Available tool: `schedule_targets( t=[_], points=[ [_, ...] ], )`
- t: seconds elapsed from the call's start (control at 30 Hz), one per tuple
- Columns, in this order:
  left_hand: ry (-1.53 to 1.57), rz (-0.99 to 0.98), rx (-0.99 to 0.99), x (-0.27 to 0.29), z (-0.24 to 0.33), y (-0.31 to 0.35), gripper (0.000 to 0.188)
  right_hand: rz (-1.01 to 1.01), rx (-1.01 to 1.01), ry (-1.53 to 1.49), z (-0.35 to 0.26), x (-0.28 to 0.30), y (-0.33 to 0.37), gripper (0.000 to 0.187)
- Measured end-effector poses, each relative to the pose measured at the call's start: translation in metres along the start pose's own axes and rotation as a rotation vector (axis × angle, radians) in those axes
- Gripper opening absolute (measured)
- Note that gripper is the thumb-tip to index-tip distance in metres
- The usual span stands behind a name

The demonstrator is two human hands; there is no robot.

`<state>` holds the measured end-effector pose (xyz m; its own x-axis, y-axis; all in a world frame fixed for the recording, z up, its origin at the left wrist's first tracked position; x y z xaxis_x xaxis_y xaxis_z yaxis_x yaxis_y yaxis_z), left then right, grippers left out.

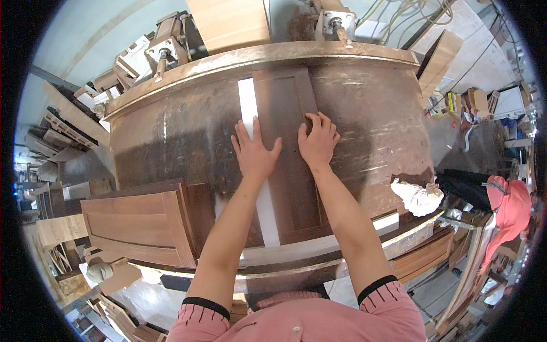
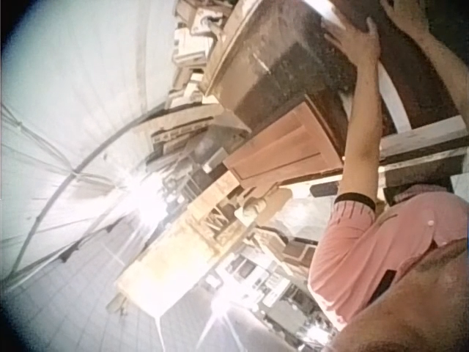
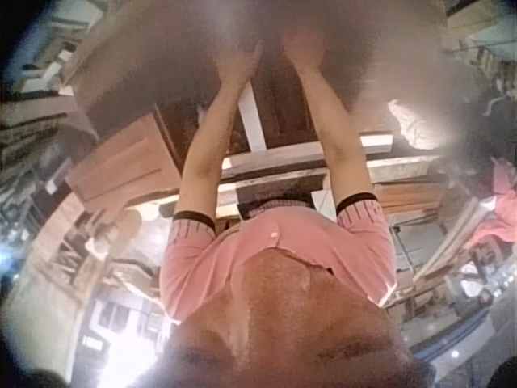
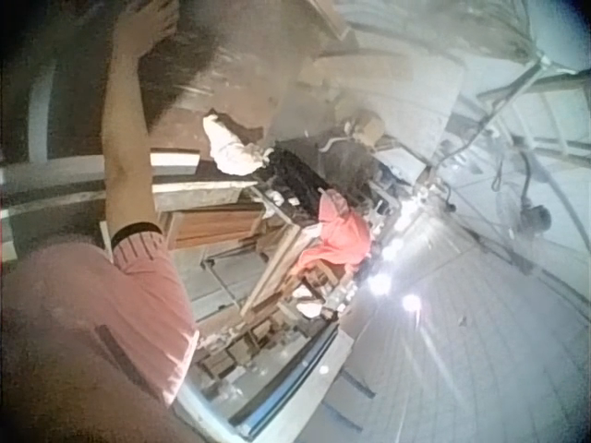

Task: The person applies lacquer to wooden door panels using a white cloth and stacks them on a workbench.

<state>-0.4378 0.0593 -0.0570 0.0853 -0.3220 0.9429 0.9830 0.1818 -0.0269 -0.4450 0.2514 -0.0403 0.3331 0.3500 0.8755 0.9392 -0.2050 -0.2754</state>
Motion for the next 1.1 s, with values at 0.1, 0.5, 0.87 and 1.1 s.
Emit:
schedule_targets(
  t=[0.1, 0.5, 0.87, 1.1],
  points=[
    [-0.002, -0.012, -0.001, -0.001, 0.001, 0.001, 0.090, -0.003, -0.010, 0.009, 0.001, -0.002, 0.000, 0.035],
    [0.012, 0.047, -0.024, 0.000, 0.004, 0.004, 0.089, 0.017, 0.006, -0.004, 0.005, -0.002, -0.001, 0.035],
    [-0.006, -0.095, 0.085, 0.012, 0.004, -0.001, 0.089, -0.261, -0.092, -0.064, 0.043, 0.054, 0.111, 0.081],
    [0.569, -0.316, -0.159, -0.017, -0.053, -0.041, 0.071, -0.151, -0.173, -0.099, 0.023, 0.087, 0.116, 0.052]
  ],
)
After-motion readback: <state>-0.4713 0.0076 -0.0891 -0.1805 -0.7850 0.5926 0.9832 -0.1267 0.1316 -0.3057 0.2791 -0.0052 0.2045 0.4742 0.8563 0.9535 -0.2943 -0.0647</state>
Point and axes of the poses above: each hand's wrist, its own y-axis away from the middle knuckle, its own x-axis out of the back of the hand, z = x × y, the point moved 7 cm from there along -y, towards the middle knuckle, and after that the axes turned 7 degrees about x, right-handed, at the moved point
